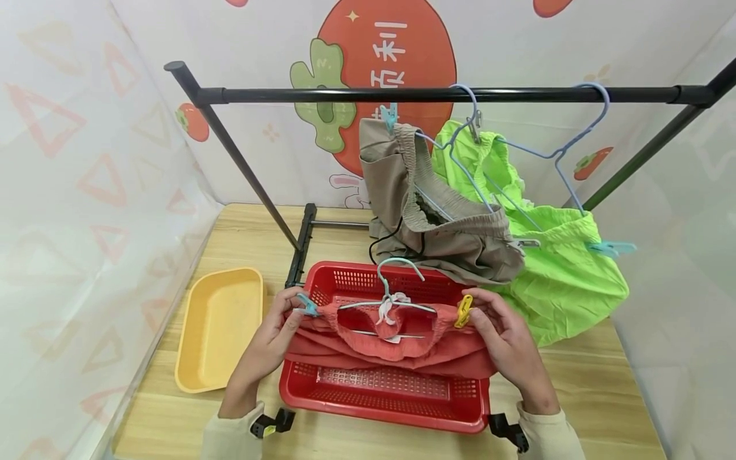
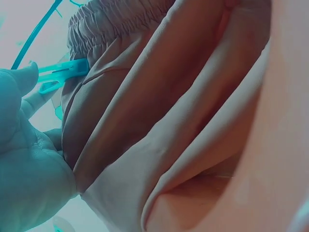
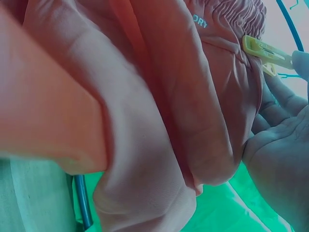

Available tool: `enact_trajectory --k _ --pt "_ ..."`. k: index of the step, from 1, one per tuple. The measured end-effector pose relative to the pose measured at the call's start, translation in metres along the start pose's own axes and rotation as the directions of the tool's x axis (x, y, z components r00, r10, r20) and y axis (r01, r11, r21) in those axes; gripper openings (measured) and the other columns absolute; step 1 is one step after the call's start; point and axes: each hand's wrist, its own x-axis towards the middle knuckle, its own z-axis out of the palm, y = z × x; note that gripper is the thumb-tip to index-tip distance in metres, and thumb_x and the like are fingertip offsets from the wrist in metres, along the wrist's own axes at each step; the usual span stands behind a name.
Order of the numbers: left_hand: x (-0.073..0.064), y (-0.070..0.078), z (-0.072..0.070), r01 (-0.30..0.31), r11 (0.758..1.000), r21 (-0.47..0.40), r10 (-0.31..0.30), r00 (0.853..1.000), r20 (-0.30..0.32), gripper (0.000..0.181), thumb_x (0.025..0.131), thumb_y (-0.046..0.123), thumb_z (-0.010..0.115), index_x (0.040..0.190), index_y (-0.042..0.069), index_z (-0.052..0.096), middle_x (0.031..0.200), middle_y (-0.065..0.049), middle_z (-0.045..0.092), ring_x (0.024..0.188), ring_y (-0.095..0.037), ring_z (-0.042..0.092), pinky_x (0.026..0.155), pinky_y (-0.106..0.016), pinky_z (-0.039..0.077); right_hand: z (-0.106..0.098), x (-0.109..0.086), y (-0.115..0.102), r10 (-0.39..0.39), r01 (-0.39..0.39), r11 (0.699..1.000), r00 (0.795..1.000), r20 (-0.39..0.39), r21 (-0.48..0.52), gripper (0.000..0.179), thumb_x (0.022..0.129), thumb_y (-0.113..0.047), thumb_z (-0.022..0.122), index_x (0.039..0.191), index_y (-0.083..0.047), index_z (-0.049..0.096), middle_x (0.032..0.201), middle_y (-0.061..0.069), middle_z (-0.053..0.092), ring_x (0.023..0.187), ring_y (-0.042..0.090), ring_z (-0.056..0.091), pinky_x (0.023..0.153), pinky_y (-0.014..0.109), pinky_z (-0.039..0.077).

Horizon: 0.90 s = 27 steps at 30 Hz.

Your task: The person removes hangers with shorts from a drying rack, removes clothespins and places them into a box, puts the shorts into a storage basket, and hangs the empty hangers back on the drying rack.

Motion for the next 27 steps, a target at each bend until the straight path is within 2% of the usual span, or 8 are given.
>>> enact_trajectory --k 2,6,11,20,27 --pt "-0.0013 -0.0089 0.0000 0.016 0.999 -0.038 -0.016 1.000 0.005 0.039 0.104 -0.008 0.048 0.138 0.009 0.047 0.109 -0.008 0.058 0.099 -0.032 0.059 0.086 -0.031 0.052 0.0001 -0.0001 0.0007 -0.003 0.003 1.000 1.000 -0.005 0.003 0.035 0.101 0.015 0.049 0.134 0.007 0.058 0.106 0.008 0.065 0.094 0.010 0.065 0.079 0.016 0.051" --pt "-0.0011 -0.0101 -0.0003 0.045 0.995 -0.086 -0.045 0.999 0.008 0.037 0.106 -0.005 0.046 0.139 0.011 0.046 0.112 -0.009 0.059 0.104 -0.028 0.059 0.090 -0.031 0.051 0.0006 -0.0011 0.0026 -0.007 0.006 1.000 1.000 -0.026 -0.013 0.036 0.100 0.015 0.051 0.134 0.006 0.058 0.109 0.008 0.065 0.095 0.010 0.063 0.080 0.015 0.050" --pt "-0.0008 -0.0108 -0.0008 0.053 0.990 -0.133 -0.052 0.999 0.010 0.035 0.108 -0.004 0.042 0.140 0.010 0.045 0.114 -0.011 0.059 0.107 -0.024 0.060 0.092 -0.032 0.053 0.0011 -0.0038 0.0047 -0.009 0.010 1.000 0.999 -0.048 0.014 0.036 0.099 0.016 0.051 0.133 0.008 0.058 0.112 0.008 0.065 0.098 0.011 0.063 0.083 0.016 0.050" --pt "-0.0004 -0.0131 -0.0015 0.070 0.983 -0.168 -0.074 0.997 -0.016 0.031 0.109 -0.003 0.040 0.138 0.007 0.047 0.113 -0.014 0.056 0.106 -0.023 0.059 0.090 -0.031 0.054 0.0006 -0.0055 0.0055 0.044 -0.043 0.999 0.998 -0.041 0.011 0.037 0.101 0.013 0.049 0.136 0.006 0.057 0.111 0.006 0.065 0.099 0.011 0.063 0.085 0.017 0.049" --pt "0.0001 -0.0127 -0.0016 0.066 0.979 -0.193 -0.073 0.997 -0.027 0.029 0.108 -0.004 0.041 0.135 0.004 0.048 0.110 -0.015 0.056 0.105 -0.023 0.060 0.089 -0.031 0.054 0.0005 -0.0058 0.0052 0.035 -0.035 0.999 0.999 -0.029 -0.006 0.036 0.101 0.013 0.049 0.136 0.006 0.057 0.110 0.007 0.065 0.095 0.011 0.064 0.082 0.017 0.050"
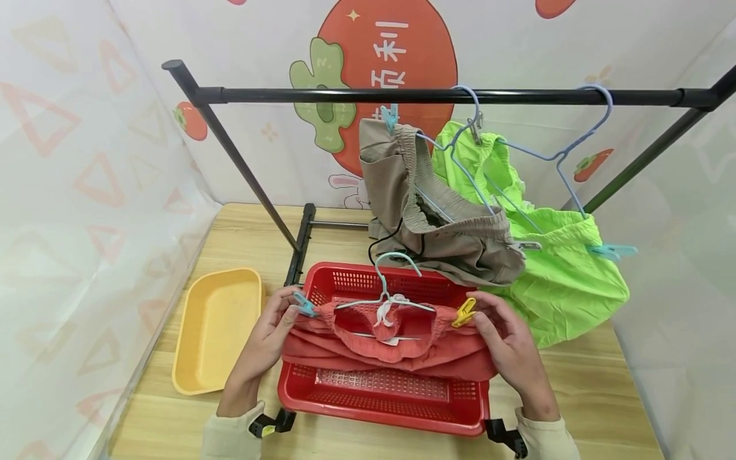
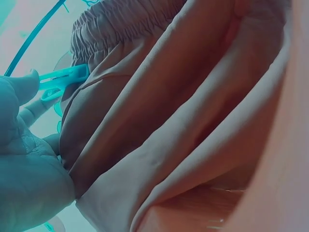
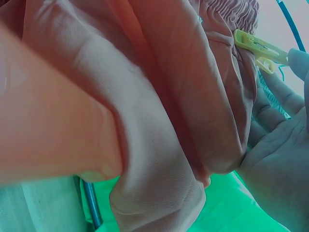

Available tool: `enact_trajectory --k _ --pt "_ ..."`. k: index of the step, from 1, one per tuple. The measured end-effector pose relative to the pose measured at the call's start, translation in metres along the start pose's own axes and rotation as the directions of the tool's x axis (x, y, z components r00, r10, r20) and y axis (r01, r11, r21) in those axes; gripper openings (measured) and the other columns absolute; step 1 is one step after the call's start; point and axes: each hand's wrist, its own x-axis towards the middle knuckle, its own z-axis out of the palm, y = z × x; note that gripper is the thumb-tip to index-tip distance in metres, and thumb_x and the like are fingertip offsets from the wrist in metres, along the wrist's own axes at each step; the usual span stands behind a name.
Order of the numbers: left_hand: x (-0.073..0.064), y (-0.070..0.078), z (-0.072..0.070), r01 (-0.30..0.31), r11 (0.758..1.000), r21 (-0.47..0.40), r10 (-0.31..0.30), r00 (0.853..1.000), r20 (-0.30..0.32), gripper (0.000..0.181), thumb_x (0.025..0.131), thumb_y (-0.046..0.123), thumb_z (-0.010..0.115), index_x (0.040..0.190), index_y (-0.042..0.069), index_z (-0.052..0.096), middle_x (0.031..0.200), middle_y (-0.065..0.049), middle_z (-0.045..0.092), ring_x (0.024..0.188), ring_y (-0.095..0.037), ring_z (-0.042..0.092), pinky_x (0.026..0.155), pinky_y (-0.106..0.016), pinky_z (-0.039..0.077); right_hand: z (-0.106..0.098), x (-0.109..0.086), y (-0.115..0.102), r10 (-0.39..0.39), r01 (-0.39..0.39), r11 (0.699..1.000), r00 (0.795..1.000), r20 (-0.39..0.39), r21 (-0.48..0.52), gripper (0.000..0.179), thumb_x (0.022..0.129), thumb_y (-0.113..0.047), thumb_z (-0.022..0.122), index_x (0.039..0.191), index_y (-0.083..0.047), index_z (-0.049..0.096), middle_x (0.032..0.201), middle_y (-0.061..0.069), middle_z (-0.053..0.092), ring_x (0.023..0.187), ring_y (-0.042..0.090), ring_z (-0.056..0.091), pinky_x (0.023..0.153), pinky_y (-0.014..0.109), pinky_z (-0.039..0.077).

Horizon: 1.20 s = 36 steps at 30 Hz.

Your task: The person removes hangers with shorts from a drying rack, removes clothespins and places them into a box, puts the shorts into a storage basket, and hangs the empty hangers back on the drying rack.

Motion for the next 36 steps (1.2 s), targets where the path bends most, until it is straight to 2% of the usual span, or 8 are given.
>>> enact_trajectory --k 5,9,12,18,24,30,34,36 --pt "0.001 -0.001 0.000 -0.008 1.000 -0.027 0.007 0.999 -0.036 0.022 0.108 -0.003 0.042 0.129 -0.004 0.049 0.108 -0.013 0.058 0.102 -0.019 0.060 0.089 -0.029 0.052 0.001 -0.001 0.000 0.007 -0.007 1.000 1.000 -0.010 -0.021 0.037 0.101 0.013 0.051 0.135 0.004 0.059 0.108 0.007 0.066 0.094 0.010 0.065 0.081 0.016 0.050" --pt "0.001 -0.001 0.000 -0.007 0.997 -0.083 -0.001 0.995 -0.100 0.020 0.108 -0.003 0.043 0.125 -0.013 0.045 0.105 -0.011 0.059 0.100 -0.016 0.061 0.089 -0.027 0.051 0.002 -0.003 0.001 0.018 -0.019 0.999 1.000 -0.010 -0.030 0.036 0.101 0.013 0.051 0.135 0.004 0.060 0.106 0.007 0.067 0.092 0.010 0.064 0.080 0.016 0.049" --pt "0.001 -0.001 0.000 0.020 0.992 -0.121 -0.039 0.987 -0.153 0.023 0.109 0.001 0.043 0.126 -0.015 0.043 0.105 -0.007 0.060 0.099 -0.015 0.060 0.089 -0.026 0.051 0.002 -0.004 0.002 0.023 -0.023 0.999 1.000 -0.004 -0.022 0.036 0.101 0.012 0.051 0.135 0.004 0.059 0.105 0.008 0.067 0.091 0.010 0.065 0.078 0.016 0.051" --pt "0.002 0.001 0.000 0.084 0.983 -0.166 -0.119 0.969 -0.218 0.026 0.112 0.012 0.041 0.129 -0.007 0.045 0.106 -0.003 0.060 0.102 -0.014 0.059 0.094 -0.026 0.047 -0.001 -0.007 0.002 0.027 -0.026 0.997 1.000 0.010 -0.072 0.039 0.098 0.013 0.057 0.135 0.002 0.061 0.103 0.005 0.068 0.088 0.010 0.065 0.077 0.016 0.050" --pt "0.003 0.000 -0.002 0.093 0.970 -0.226 -0.146 0.963 -0.227 0.025 0.113 0.019 0.039 0.131 0.002 0.046 0.105 -0.004 0.058 0.102 -0.014 0.057 0.093 -0.026 0.046 -0.004 -0.013 0.004 0.071 -0.061 0.986 0.996 0.059 -0.157 0.031 0.098 0.008 0.063 0.126 -0.005 0.068 0.103 0.000 0.068 0.087 0.009 0.063 0.074 0.016 0.049" --pt "0.005 -0.001 -0.005 0.100 0.942 -0.321 -0.175 0.961 -0.213 0.023 0.113 0.027 0.038 0.130 0.017 0.048 0.105 -0.003 0.055 0.098 -0.015 0.050 0.088 -0.026 0.043 -0.004 -0.016 0.008 0.001 0.013 0.987 0.997 0.082 -0.163 0.029 0.094 0.014 0.063 0.113 -0.006 0.072 0.108 0.001 0.067 0.099 0.006 0.062 0.086 0.012 0.045" --pt "0.005 0.000 -0.007 0.116 0.923 -0.366 -0.203 0.957 -0.209 0.027 0.112 0.032 0.037 0.131 0.015 0.046 0.108 -0.002 0.052 0.098 -0.015 0.048 0.091 -0.027 0.042 -0.006 -0.017 0.012 -0.050 0.069 0.980 0.993 0.104 -0.186 0.033 0.094 0.018 0.060 0.112 -0.008 0.071 0.111 0.001 0.066 0.107 0.004 0.058 0.092 0.012 0.042" --pt "0.005 0.001 -0.007 0.122 0.917 -0.380 -0.213 0.954 -0.209 0.033 0.112 0.034 0.037 0.133 0.011 0.043 0.108 -0.002 0.051 0.097 -0.015 0.048 0.091 -0.028 0.042 -0.006 -0.017 0.012 -0.043 0.061 0.981 0.994 0.099 -0.184 0.032 0.096 0.017 0.058 0.111 -0.008 0.070 0.108 0.002 0.066 0.103 0.007 0.059 0.090 0.013 0.043"
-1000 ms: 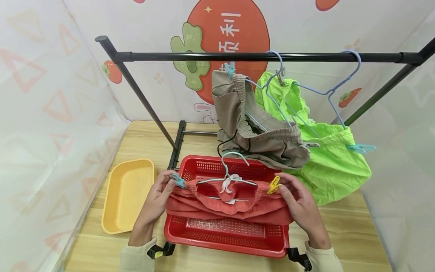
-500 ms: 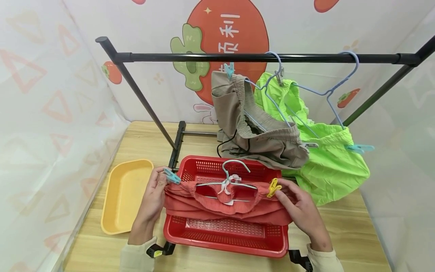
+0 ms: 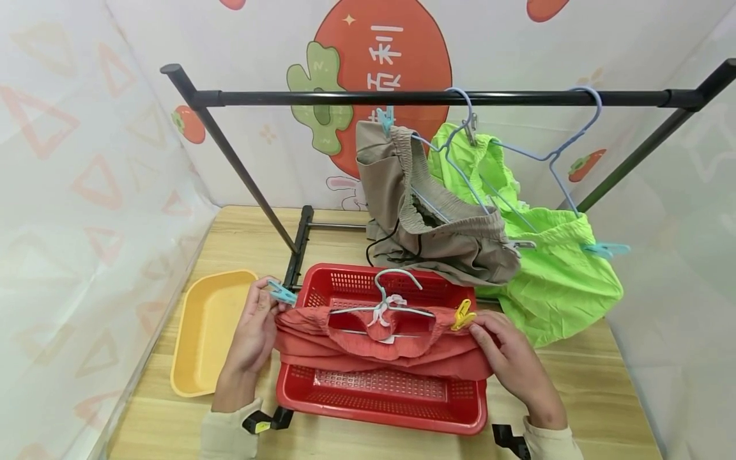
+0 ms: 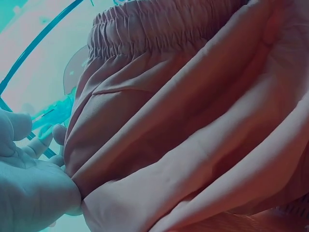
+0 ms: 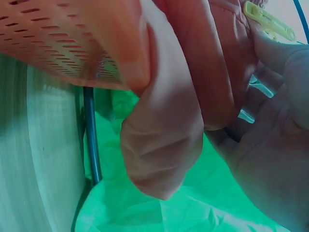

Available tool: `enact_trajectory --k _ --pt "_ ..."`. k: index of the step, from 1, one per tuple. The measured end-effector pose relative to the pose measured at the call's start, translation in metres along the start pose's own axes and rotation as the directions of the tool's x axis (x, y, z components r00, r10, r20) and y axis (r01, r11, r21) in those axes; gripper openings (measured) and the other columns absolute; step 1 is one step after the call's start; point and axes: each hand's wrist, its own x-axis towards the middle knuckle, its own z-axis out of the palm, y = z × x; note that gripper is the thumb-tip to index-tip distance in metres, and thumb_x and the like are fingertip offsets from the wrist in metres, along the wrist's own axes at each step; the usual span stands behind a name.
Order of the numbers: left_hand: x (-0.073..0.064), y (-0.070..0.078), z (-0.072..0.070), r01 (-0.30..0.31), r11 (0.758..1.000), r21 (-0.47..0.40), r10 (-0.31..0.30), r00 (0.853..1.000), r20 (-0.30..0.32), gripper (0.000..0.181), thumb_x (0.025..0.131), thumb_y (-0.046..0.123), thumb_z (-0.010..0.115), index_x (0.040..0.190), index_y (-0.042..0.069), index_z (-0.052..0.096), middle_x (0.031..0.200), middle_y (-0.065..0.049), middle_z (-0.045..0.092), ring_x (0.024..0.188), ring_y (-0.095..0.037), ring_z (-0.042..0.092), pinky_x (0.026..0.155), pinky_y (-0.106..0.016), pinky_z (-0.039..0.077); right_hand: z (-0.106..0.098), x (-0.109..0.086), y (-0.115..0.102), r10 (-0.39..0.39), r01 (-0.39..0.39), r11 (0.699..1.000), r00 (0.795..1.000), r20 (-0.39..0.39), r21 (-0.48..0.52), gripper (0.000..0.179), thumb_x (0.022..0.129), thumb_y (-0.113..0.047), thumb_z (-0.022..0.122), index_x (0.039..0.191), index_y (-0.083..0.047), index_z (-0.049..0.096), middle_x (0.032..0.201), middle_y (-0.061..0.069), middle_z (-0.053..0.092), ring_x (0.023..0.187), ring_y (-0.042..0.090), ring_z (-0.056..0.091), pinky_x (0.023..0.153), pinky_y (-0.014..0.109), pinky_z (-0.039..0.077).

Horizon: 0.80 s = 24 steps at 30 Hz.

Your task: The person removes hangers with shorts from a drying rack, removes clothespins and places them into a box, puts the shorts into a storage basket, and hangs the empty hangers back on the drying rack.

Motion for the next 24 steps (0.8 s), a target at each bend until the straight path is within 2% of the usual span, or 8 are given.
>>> enact_trajectory --k 5,7,9,12,15,17,22,24 --pt "-0.001 0.000 0.000 -0.005 1.000 -0.008 0.005 1.000 -0.003 0.032 0.112 0.034 0.037 0.133 0.011 0.043 0.107 -0.003 0.050 0.096 -0.015 0.048 0.090 -0.027 0.042 0.003 0.001 -0.004 0.050 -0.049 0.999 0.997 -0.050 0.020 0.026 0.101 0.013 0.052 0.106 -0.008 0.066 0.094 0.004 0.065 0.080 0.013 0.059 0.072 0.018 0.045" --pt "-0.002 0.001 0.000 -0.011 1.000 0.006 0.011 1.000 0.001 0.027 0.112 0.032 0.037 0.132 0.015 0.045 0.107 -0.004 0.050 0.096 -0.015 0.048 0.090 -0.027 0.043 0.004 0.002 -0.004 0.043 -0.043 0.999 0.996 -0.078 0.010 0.025 0.101 0.014 0.052 0.104 -0.008 0.065 0.090 0.004 0.063 0.076 0.014 0.057 0.067 0.020 0.043" --pt "-0.003 0.003 -0.002 -0.030 0.999 0.045 0.030 1.000 0.002 0.025 0.113 0.028 0.038 0.132 0.015 0.045 0.106 -0.006 0.051 0.096 -0.016 0.051 0.089 -0.026 0.045 0.005 0.002 -0.004 0.033 -0.033 0.999 0.994 -0.100 -0.007 0.025 0.100 0.015 0.052 0.101 -0.008 0.063 0.086 0.003 0.060 0.074 0.013 0.055 0.064 0.021 0.042" --pt "-0.005 0.007 -0.007 -0.076 0.987 0.141 0.079 0.997 -0.017 0.026 0.113 0.020 0.040 0.134 0.006 0.046 0.107 -0.006 0.056 0.097 -0.016 0.057 0.089 -0.027 0.050 0.006 0.003 -0.004 0.024 -0.026 1.000 0.993 -0.118 -0.016 0.025 0.099 0.016 0.052 0.099 -0.007 0.062 0.083 0.002 0.058 0.073 0.012 0.054 0.063 0.021 0.041" --pt "-0.008 0.012 -0.014 -0.116 0.966 0.232 0.133 0.989 -0.060 0.028 0.111 0.010 0.044 0.133 -0.008 0.045 0.111 -0.006 0.061 0.101 -0.015 0.061 0.093 -0.029 0.050 0.006 0.004 -0.004 0.017 -0.020 1.000 0.993 -0.118 -0.018 0.025 0.099 0.015 0.052 0.098 -0.007 0.062 0.083 0.002 0.059 0.072 0.012 0.054 0.064 0.021 0.041" --pt "-0.011 0.016 -0.022 -0.120 0.951 0.285 0.152 0.984 -0.092 0.029 0.110 0.006 0.046 0.131 -0.013 0.045 0.114 -0.005 0.063 0.104 -0.015 0.062 0.094 -0.028 0.050 0.006 0.005 -0.005 0.015 -0.016 1.000 0.993 -0.113 -0.014 0.024 0.100 0.015 0.052 0.098 -0.007 0.062 0.084 0.002 0.059 0.073 0.012 0.054 0.064 0.022 0.041" --pt "-0.020 0.022 -0.046 -0.094 0.904 0.417 0.171 0.974 -0.150 0.026 0.106 0.000 0.052 0.130 -0.013 0.053 0.111 -0.014 0.065 0.099 -0.019 0.065 0.088 -0.024 0.051 0.005 0.004 -0.006 0.030 -0.031 0.999 0.994 -0.107 -0.007 0.024 0.100 0.014 0.052 0.099 -0.007 0.063 0.086 0.003 0.060 0.074 0.012 0.054 0.065 0.021 0.042" --pt "-0.025 0.024 -0.058 -0.084 0.865 0.495 0.193 0.966 -0.174 0.027 0.105 -0.002 0.055 0.129 -0.011 0.055 0.107 -0.020 0.064 0.097 -0.019 0.066 0.087 -0.022 0.051 0.005 0.003 -0.006 0.035 -0.036 0.999 0.994 -0.104 -0.008 0.024 0.100 0.014 0.052 0.099 -0.007 0.063 0.087 0.003 0.061 0.075 0.012 0.055 0.066 0.021 0.042"
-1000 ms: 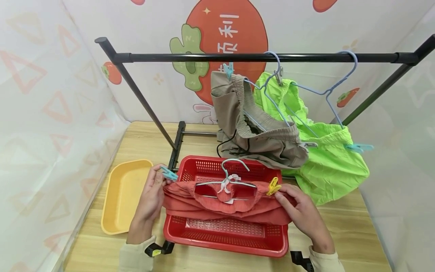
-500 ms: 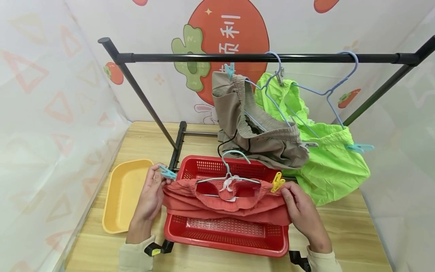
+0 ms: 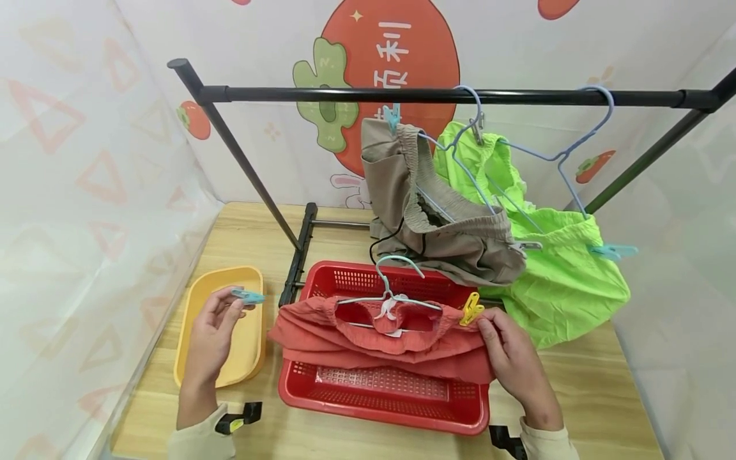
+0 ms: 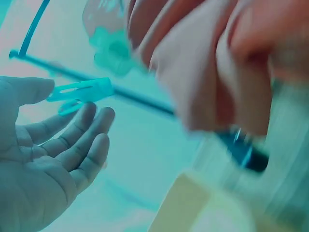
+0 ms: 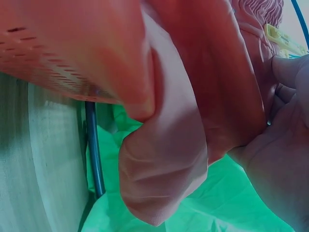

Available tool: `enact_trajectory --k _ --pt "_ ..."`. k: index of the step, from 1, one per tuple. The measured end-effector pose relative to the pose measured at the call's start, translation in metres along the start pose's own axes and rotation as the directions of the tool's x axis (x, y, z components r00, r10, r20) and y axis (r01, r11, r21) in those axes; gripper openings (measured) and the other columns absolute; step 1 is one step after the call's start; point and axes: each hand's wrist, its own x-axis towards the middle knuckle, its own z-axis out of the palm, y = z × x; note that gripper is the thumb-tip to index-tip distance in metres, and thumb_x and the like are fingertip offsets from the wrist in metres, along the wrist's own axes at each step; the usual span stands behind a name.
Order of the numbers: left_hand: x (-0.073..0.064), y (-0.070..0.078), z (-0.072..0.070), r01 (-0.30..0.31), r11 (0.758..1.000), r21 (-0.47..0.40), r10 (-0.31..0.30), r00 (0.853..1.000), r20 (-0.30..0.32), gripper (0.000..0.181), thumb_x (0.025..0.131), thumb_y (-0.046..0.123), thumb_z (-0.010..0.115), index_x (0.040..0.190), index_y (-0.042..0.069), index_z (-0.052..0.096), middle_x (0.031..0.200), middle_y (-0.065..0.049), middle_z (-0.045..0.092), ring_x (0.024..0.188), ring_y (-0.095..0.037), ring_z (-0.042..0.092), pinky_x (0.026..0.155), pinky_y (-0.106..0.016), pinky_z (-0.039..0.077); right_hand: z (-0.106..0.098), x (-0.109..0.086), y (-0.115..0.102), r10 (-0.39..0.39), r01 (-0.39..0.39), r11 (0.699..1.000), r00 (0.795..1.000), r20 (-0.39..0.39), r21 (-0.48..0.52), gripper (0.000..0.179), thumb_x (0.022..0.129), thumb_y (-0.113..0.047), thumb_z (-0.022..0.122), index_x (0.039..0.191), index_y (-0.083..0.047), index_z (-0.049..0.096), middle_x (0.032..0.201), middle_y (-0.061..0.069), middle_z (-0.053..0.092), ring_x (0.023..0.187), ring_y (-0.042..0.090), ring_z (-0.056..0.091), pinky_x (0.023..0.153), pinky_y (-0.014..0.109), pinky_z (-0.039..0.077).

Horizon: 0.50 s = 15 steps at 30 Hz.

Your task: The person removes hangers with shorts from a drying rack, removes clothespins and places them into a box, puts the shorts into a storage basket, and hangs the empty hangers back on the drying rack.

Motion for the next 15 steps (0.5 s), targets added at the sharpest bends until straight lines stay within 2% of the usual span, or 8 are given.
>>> enact_trajectory --k 2,4,7,9,11,13,15 --pt "-0.003 -0.003 -0.011 0.006 0.995 0.097 -0.002 0.999 -0.043 0.028 0.103 -0.003 0.059 0.130 -0.010 0.056 0.108 -0.021 0.064 0.096 -0.013 0.065 0.086 -0.018 0.051 -0.001 0.000 0.000 -0.001 0.001 1.000 1.000 0.004 -0.007 0.024 0.100 0.014 0.053 0.099 -0.008 0.063 0.087 0.003 0.061 0.076 0.012 0.055 0.066 0.020 0.042" --pt "-0.007 -0.006 -0.022 0.027 0.978 0.205 -0.009 0.996 -0.087 0.029 0.101 -0.003 0.061 0.130 -0.008 0.057 0.109 -0.021 0.065 0.095 -0.008 0.064 0.084 -0.015 0.050 -0.001 0.000 0.000 -0.004 0.004 1.000 1.000 0.010 -0.018 0.024 0.100 0.014 0.053 0.100 -0.008 0.063 0.087 0.003 0.061 0.076 0.012 0.055 0.066 0.021 0.042" --pt "-0.012 -0.012 -0.035 0.069 0.920 0.387 -0.020 0.991 -0.129 0.030 0.099 -0.002 0.064 0.128 -0.006 0.059 0.106 -0.017 0.067 0.094 -0.010 0.063 0.080 -0.015 0.048 -0.003 0.002 0.000 0.007 -0.006 0.999 1.000 0.017 -0.042 0.023 0.101 0.012 0.053 0.099 -0.009 0.063 0.088 0.002 0.061 0.076 0.011 0.055 0.067 0.020 0.042" --pt "-0.013 -0.017 -0.040 0.074 0.861 0.503 -0.023 0.994 -0.107 0.030 0.099 0.000 0.064 0.127 -0.006 0.060 0.103 -0.016 0.068 0.093 -0.019 0.067 0.077 -0.024 0.050 -0.004 0.002 -0.002 0.020 -0.019 0.998 1.000 0.017 -0.055 0.022 0.101 0.011 0.054 0.099 -0.009 0.063 0.088 0.001 0.061 0.077 0.011 0.056 0.067 0.019 0.042" --pt "-0.015 -0.023 -0.042 0.065 0.812 0.580 -0.041 0.998 -0.055 0.030 0.099 0.003 0.064 0.127 -0.007 0.060 0.102 -0.016 0.069 0.092 -0.029 0.069 0.077 -0.036 0.052 -0.004 0.002 -0.003 0.027 -0.026 0.998 0.999 0.016 -0.062 0.022 0.101 0.010 0.055 0.099 -0.010 0.063 0.089 0.001 0.062 0.078 0.010 0.056 0.069 0.018 0.042" --pt "-0.016 -0.028 -0.043 0.058 0.784 0.618 -0.075 0.997 0.001 0.032 0.101 0.007 0.064 0.129 -0.008 0.060 0.102 -0.017 0.069 0.093 -0.034 0.070 0.075 -0.046 0.053 -0.004 0.003 -0.004 0.022 -0.021 0.998 1.000 0.020 -0.060 0.022 0.101 0.011 0.055 0.099 -0.010 0.064 0.091 0.001 0.063 0.079 0.010 0.057 0.070 0.017 0.042" --pt "-0.019 -0.032 -0.043 0.068 0.783 0.618 -0.115 0.993 0.036 0.033 0.101 0.010 0.064 0.129 -0.008 0.060 0.104 -0.016 0.070 0.094 -0.036 0.070 0.076 -0.052 0.054 -0.003 0.004 -0.005 0.011 -0.010 0.998 1.000 0.024 -0.056 0.023 0.100 0.012 0.056 0.100 -0.010 0.064 0.092 0.001 0.063 0.081 0.010 0.057 0.072 0.017 0.042"
